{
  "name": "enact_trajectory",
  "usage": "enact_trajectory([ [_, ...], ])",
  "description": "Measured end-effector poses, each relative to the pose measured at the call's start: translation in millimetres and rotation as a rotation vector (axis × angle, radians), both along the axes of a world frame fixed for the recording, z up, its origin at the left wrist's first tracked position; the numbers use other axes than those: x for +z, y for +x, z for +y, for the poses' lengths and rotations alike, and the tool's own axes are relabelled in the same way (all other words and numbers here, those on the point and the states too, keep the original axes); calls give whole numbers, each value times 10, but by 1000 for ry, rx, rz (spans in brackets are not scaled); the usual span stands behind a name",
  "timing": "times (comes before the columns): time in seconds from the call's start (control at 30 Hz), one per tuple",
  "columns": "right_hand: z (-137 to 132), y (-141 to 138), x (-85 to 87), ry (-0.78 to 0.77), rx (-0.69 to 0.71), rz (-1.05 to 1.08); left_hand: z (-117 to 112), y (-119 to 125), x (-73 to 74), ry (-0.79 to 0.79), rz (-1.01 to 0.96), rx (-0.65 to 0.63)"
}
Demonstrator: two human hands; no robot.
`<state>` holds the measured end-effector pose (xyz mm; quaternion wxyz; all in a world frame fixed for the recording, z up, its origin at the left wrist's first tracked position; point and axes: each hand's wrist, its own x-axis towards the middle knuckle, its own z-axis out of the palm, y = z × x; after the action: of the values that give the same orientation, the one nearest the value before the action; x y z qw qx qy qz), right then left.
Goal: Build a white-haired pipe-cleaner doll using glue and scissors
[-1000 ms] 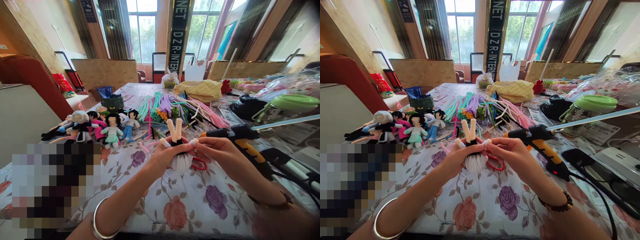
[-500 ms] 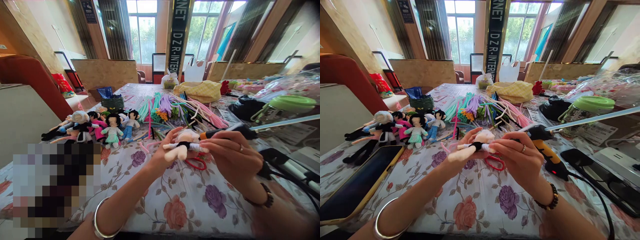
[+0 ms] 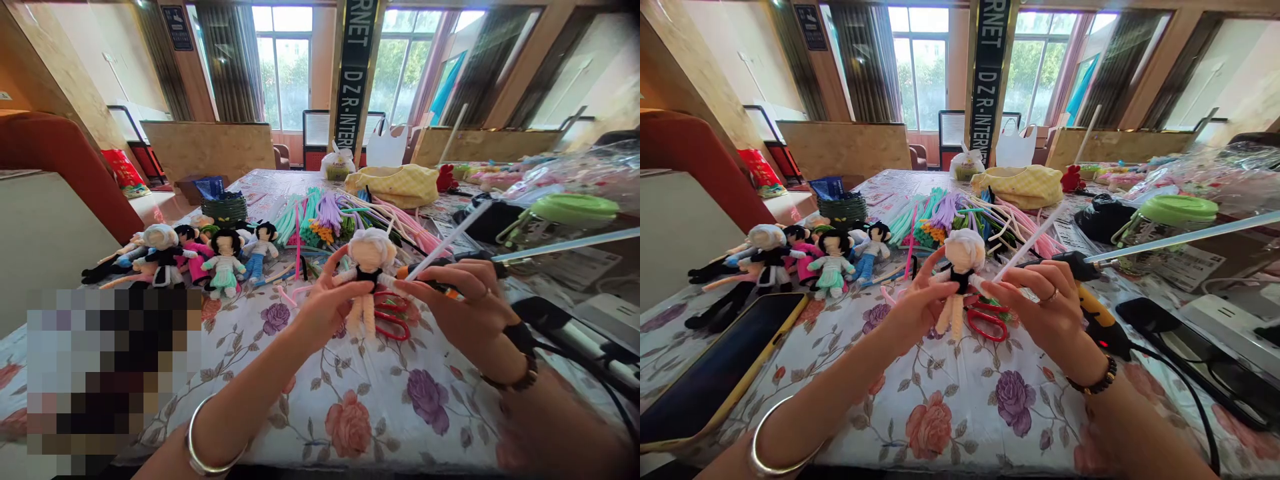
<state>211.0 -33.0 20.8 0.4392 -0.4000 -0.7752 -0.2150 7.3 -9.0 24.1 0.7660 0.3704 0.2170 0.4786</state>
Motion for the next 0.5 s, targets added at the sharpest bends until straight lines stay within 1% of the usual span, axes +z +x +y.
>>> enact_trajectory([
  [0.1, 56, -38, 14, 130, 43, -51, -21, 31, -30, 102, 45, 108],
  [0.2, 101, -95, -4, 70, 73, -9, -21, 51, -45, 167, 44, 184],
  [0.23, 108, -118, -12, 48, 63, 35, -18, 55, -45, 173, 47, 205],
  [0.3, 109, -163, -21, -10, 0, 155, -12, 60, -40, 161, 57, 247],
  [0.37, 98, -199, -15, -128, -60, 284, -9, 63, -37, 143, 62, 281],
  [0.4, 92, -211, -7, -211, -67, 345, -8, 64, -38, 140, 58, 292],
  [0.5, 74, -229, 26, -515, -7, 493, -6, 65, -53, 152, 55, 297],
])
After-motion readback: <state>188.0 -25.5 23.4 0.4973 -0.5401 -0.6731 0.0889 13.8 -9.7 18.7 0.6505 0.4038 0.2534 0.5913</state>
